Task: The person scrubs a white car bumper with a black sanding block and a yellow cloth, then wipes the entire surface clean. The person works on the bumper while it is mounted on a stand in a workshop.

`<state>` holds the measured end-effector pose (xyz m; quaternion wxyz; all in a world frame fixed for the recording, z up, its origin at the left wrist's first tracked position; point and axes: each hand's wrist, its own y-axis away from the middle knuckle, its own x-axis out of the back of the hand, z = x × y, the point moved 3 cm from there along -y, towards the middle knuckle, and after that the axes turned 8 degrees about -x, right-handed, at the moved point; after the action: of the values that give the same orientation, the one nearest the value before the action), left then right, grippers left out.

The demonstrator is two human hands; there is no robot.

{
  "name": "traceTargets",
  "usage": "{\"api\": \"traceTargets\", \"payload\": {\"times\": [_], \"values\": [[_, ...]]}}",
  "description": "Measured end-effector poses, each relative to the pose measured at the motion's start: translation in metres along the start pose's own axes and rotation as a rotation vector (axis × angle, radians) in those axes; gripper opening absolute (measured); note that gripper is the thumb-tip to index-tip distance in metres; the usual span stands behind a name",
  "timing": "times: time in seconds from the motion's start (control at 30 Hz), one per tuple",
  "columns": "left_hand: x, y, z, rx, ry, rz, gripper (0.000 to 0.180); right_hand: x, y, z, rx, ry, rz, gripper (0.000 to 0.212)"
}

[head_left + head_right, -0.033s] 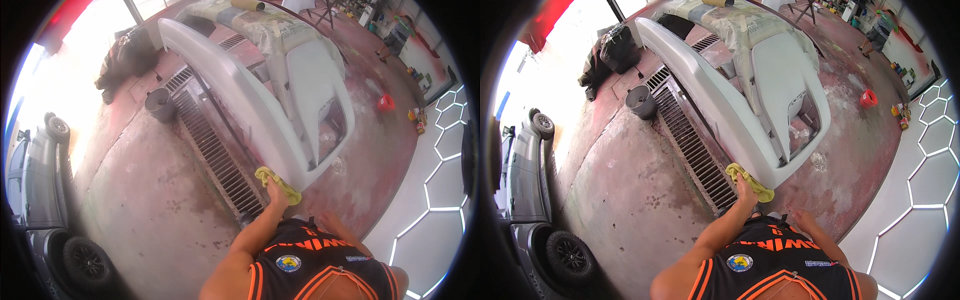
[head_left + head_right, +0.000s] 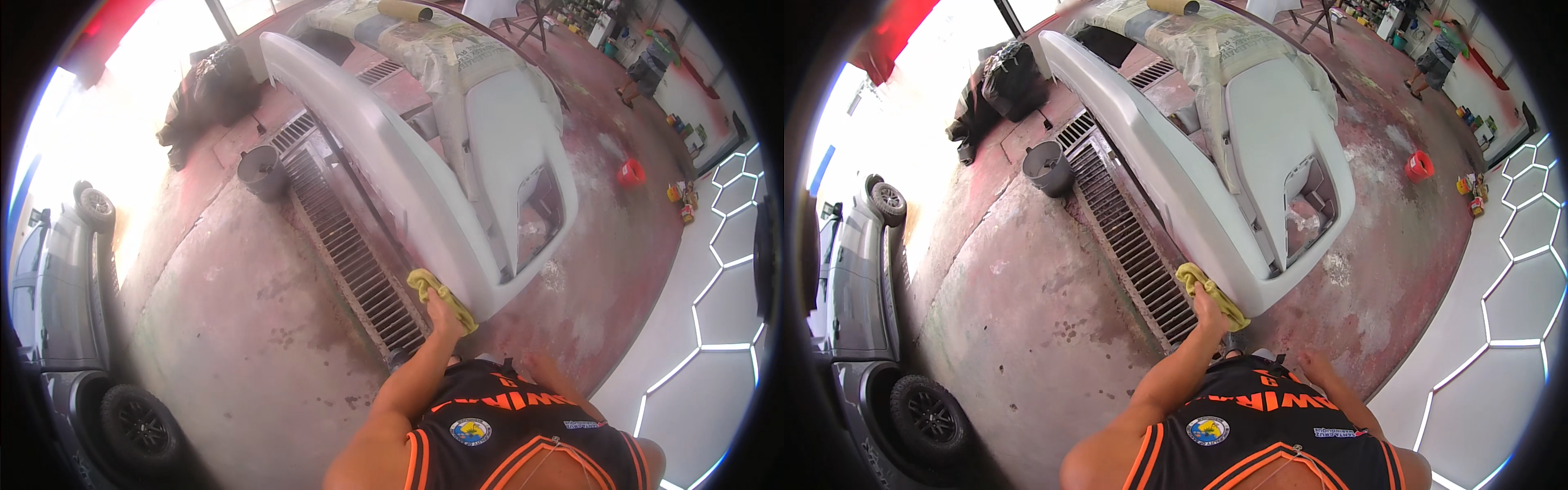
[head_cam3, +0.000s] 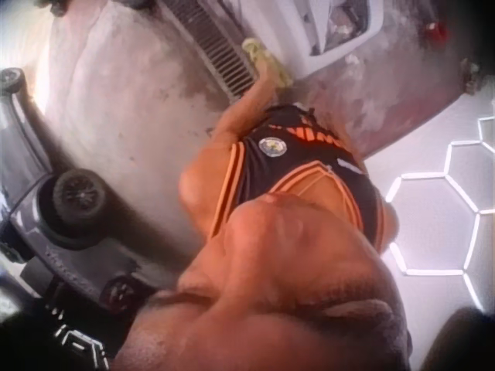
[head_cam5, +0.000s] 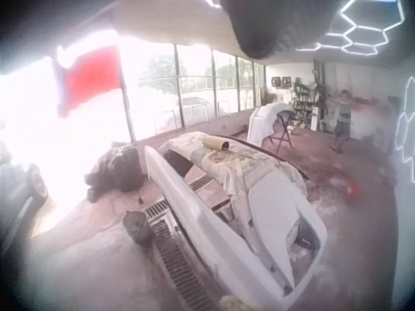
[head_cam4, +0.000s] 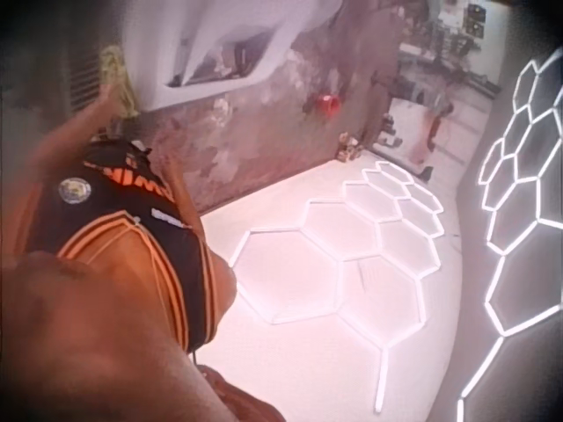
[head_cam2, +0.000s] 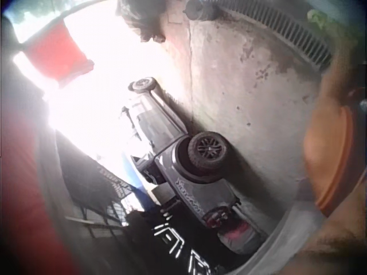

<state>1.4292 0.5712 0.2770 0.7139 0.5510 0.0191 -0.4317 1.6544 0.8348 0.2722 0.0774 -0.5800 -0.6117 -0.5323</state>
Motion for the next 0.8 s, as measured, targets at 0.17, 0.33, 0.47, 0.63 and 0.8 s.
{"api": "traceTargets", "payload": {"times": [0.17, 0.33, 0.47, 0.63, 0.8], "values": [[-0.027, -0.086, 0.093, -0.32, 0.079, -0.107, 0.058, -0.031, -0.016, 0.161, 0.074, 0.114, 0.108, 0.022], [-0.147, -0.014, 0.196, -0.624, 0.069, -0.268, 0.053, -0.04, -0.034, 0.227, -0.005, 0.075, 0.139, 0.02], [-0.197, 0.002, 0.274, -0.81, -0.051, -0.439, 0.049, -0.015, -0.072, 0.19, -0.036, 0.007, 0.137, 0.024], [-0.174, -0.058, 0.31, -0.948, -0.28, -0.367, 0.047, 0.04, -0.071, 0.064, -0.076, -0.218, 0.098, 0.031], [-0.139, 0.008, 0.188, -0.827, -0.327, -0.058, 0.06, 0.008, -0.104, 0.101, -0.122, -0.209, 0.071, 0.029]]}}
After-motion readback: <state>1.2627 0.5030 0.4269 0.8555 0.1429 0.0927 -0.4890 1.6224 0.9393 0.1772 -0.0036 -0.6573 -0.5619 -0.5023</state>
